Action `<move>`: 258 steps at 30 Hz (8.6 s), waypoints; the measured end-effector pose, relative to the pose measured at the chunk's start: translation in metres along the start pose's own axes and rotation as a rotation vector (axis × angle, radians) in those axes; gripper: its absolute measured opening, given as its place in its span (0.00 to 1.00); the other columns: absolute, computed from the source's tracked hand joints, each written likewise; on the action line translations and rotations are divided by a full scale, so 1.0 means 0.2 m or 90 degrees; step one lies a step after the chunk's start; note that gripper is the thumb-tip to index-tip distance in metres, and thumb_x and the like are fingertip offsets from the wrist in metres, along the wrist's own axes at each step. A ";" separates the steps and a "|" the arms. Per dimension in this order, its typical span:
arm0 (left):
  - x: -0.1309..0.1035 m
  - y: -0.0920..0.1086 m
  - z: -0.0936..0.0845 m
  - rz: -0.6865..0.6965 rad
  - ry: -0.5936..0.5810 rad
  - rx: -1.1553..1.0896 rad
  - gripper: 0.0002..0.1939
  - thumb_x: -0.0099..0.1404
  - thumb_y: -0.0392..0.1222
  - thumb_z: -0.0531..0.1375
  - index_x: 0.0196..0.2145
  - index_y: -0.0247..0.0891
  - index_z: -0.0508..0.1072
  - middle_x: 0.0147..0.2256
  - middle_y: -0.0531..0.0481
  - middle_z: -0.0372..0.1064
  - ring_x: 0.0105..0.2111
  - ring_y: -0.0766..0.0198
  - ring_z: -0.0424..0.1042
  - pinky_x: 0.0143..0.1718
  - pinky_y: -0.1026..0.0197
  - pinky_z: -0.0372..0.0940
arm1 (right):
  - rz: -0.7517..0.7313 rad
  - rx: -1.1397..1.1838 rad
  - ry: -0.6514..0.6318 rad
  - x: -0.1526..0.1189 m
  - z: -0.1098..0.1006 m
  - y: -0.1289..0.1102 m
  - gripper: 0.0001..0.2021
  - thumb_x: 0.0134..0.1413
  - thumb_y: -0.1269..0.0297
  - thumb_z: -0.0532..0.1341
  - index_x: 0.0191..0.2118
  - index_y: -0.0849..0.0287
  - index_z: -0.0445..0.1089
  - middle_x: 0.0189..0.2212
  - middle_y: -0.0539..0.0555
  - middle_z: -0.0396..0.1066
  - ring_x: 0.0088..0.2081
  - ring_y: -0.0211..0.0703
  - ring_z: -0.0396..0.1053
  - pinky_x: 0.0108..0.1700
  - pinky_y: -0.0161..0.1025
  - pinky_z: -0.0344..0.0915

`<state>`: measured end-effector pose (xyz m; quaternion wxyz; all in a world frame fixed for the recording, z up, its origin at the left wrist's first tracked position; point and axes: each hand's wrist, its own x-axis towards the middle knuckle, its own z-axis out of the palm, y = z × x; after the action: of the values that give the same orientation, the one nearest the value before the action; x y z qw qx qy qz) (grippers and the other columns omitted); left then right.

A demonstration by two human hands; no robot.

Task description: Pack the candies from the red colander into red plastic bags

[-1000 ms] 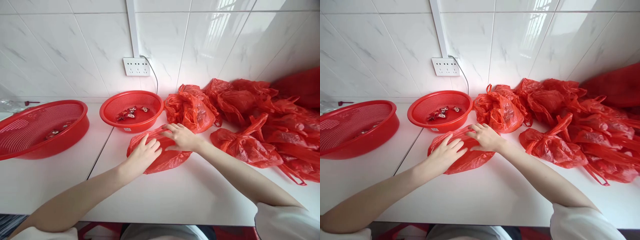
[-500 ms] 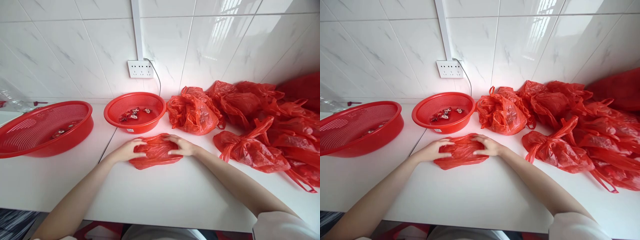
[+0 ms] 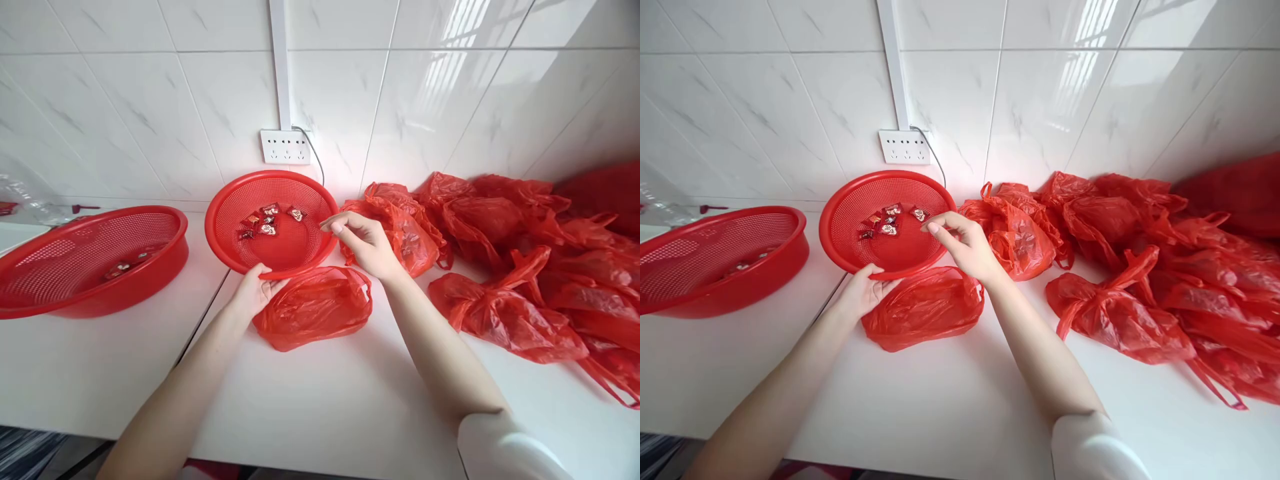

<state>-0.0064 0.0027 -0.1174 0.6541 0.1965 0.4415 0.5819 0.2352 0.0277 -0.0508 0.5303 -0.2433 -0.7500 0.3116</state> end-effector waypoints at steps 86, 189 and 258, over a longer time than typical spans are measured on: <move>-0.09 -0.09 -0.07 0.101 -0.064 0.121 0.08 0.53 0.36 0.58 0.32 0.33 0.72 0.37 0.45 0.76 0.42 0.55 0.75 0.46 0.52 0.71 | 0.104 -0.217 -0.520 -0.15 0.01 0.04 0.08 0.59 0.65 0.59 0.37 0.55 0.77 0.36 0.51 0.78 0.37 0.42 0.75 0.39 0.37 0.69; -0.11 -0.13 -0.04 0.087 -0.134 0.089 0.05 0.58 0.35 0.60 0.33 0.34 0.73 0.43 0.45 0.75 0.50 0.54 0.72 0.53 0.49 0.67 | -0.031 -0.379 -0.236 -0.16 0.12 0.26 0.18 0.55 0.79 0.50 0.49 0.63 0.69 0.48 0.63 0.70 0.50 0.48 0.69 0.54 0.46 0.65; -0.12 -0.11 -0.05 0.107 -0.085 0.159 0.04 0.54 0.36 0.61 0.29 0.34 0.70 0.36 0.44 0.75 0.46 0.48 0.74 0.53 0.42 0.66 | 0.422 0.235 -0.159 -0.15 0.12 0.35 0.19 0.45 0.49 0.69 0.36 0.60 0.79 0.32 0.52 0.78 0.31 0.38 0.75 0.39 0.36 0.75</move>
<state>-0.0001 -0.0280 -0.1311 0.6016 0.3511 0.4480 0.5605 0.2245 0.0499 -0.1265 0.3405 -0.3330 -0.6206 0.6229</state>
